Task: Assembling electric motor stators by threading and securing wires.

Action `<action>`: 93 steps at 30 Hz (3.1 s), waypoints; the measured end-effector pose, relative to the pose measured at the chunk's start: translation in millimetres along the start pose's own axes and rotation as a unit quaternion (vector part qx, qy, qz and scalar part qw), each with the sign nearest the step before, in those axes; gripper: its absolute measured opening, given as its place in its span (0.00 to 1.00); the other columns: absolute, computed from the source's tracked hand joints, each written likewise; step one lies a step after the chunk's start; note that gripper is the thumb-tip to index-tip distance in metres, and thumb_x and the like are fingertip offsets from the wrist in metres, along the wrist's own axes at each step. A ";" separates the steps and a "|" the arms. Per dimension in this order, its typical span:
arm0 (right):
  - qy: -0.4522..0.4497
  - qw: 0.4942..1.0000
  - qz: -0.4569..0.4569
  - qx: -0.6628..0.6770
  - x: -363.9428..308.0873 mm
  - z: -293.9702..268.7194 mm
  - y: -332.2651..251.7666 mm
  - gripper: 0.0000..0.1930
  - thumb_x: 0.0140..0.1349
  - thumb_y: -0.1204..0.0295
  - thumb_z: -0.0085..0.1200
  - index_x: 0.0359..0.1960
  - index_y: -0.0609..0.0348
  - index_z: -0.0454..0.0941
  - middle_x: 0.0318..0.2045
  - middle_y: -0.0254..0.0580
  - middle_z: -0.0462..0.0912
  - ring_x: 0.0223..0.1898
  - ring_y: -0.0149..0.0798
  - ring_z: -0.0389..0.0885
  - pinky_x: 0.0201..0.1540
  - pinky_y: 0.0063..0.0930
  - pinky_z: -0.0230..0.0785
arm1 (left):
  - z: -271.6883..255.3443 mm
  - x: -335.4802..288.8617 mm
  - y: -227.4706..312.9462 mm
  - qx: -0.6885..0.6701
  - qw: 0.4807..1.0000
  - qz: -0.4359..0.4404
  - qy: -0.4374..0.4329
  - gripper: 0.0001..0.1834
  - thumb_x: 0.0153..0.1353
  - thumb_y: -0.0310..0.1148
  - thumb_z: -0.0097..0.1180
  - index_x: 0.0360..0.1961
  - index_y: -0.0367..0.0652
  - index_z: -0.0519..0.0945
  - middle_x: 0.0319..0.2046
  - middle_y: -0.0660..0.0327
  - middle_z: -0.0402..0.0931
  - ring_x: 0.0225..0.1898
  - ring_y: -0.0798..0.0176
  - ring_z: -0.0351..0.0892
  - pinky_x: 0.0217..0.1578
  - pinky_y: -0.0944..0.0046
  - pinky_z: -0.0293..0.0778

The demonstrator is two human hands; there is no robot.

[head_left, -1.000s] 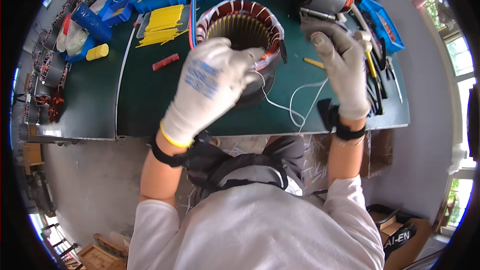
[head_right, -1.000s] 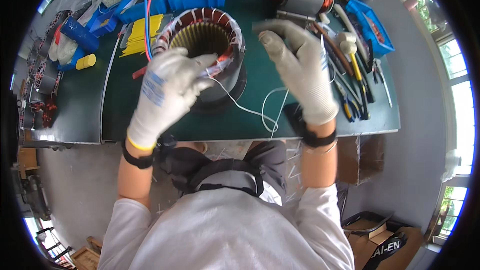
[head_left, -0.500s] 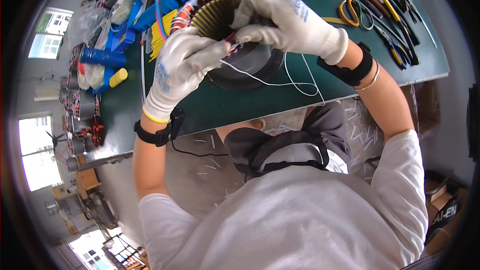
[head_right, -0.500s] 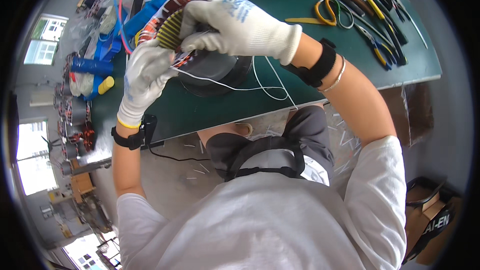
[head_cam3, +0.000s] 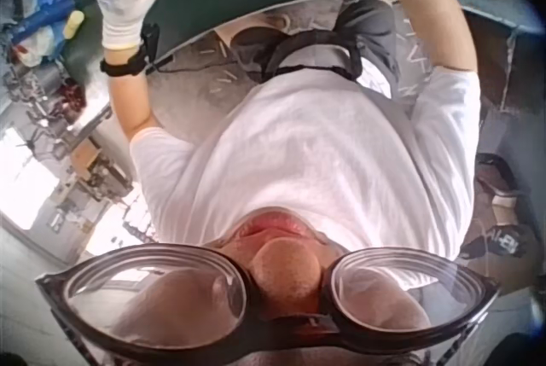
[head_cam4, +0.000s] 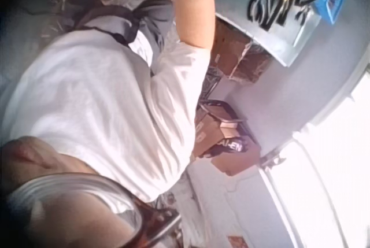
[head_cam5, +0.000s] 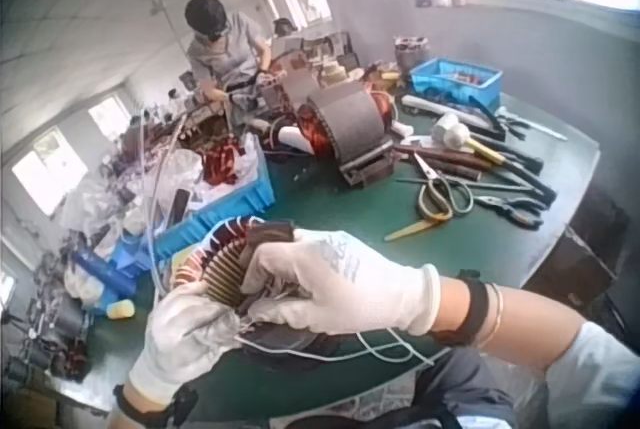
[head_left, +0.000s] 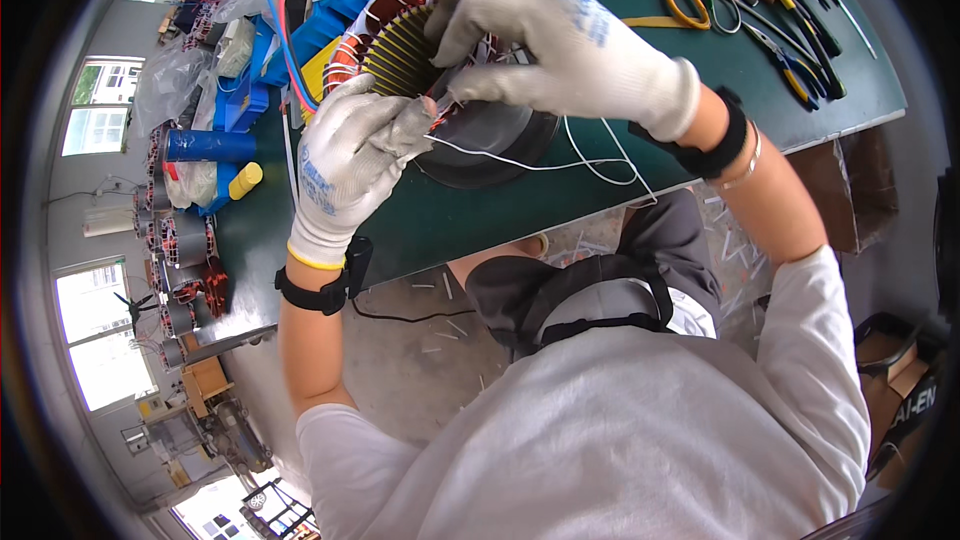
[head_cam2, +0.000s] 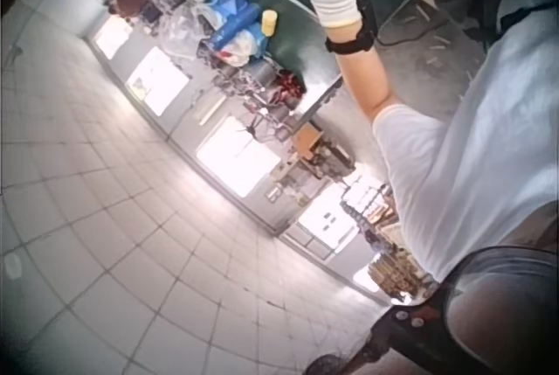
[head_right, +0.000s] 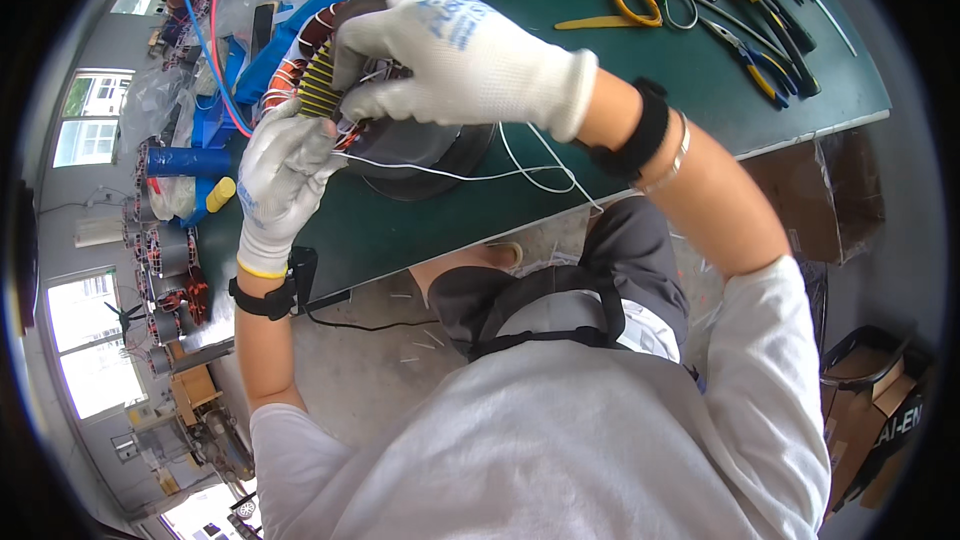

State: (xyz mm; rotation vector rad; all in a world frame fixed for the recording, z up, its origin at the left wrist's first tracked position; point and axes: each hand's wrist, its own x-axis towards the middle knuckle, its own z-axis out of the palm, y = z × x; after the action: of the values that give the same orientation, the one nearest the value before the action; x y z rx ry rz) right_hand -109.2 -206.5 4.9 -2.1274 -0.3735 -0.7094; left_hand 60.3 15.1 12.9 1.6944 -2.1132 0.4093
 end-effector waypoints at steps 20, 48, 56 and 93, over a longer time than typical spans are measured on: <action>0.124 0.942 0.029 -0.311 -51.2 63.8 -44.7 0.05 0.53 0.70 0.60 0.33 0.48 0.83 0.39 0.37 0.84 0.36 0.44 0.81 0.36 0.38 0.76 | -1.1 10.8 7.3 0.038 0.998 0.040 -0.002 0.18 0.44 0.24 0.70 0.41 0.41 0.85 0.37 0.55 0.81 0.39 0.49 0.83 0.51 0.48 0.78; -0.049 0.965 0.074 -0.249 -70.9 6.4 -6.8 0.07 0.62 0.74 0.57 0.39 0.62 0.75 0.34 0.48 0.80 0.33 0.44 0.81 0.36 0.34 0.74 | -5.3 9.7 9.3 0.007 0.999 0.032 0.008 0.15 0.48 0.33 0.68 0.37 0.40 0.84 0.39 0.54 0.82 0.44 0.43 0.81 0.48 0.47 0.76; 0.068 0.995 0.071 -0.024 -91.7 2.4 -44.8 0.15 0.66 0.79 0.51 0.54 0.66 0.76 0.44 0.52 0.82 0.46 0.44 0.82 0.51 0.33 0.72 | -1.6 11.3 13.5 0.009 1.000 0.007 -0.003 0.14 0.47 0.34 0.68 0.36 0.38 0.86 0.38 0.54 0.81 0.42 0.43 0.80 0.50 0.48 0.75; 0.185 0.905 0.335 0.188 -68.0 70.4 -43.4 0.12 0.61 0.75 0.60 0.46 0.64 0.80 0.37 0.48 0.84 0.41 0.43 0.83 0.45 0.34 0.75 | -6.1 16.9 22.4 0.034 0.999 0.019 -0.006 0.16 0.51 0.34 0.68 0.39 0.38 0.82 0.40 0.51 0.81 0.42 0.42 0.81 0.50 0.44 0.77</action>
State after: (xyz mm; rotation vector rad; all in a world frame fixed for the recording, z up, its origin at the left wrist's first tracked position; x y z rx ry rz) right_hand -159.6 -125.2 -43.2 -1.5515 0.3933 -0.5525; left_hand 36.0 8.5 26.8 1.7001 -2.1664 0.4898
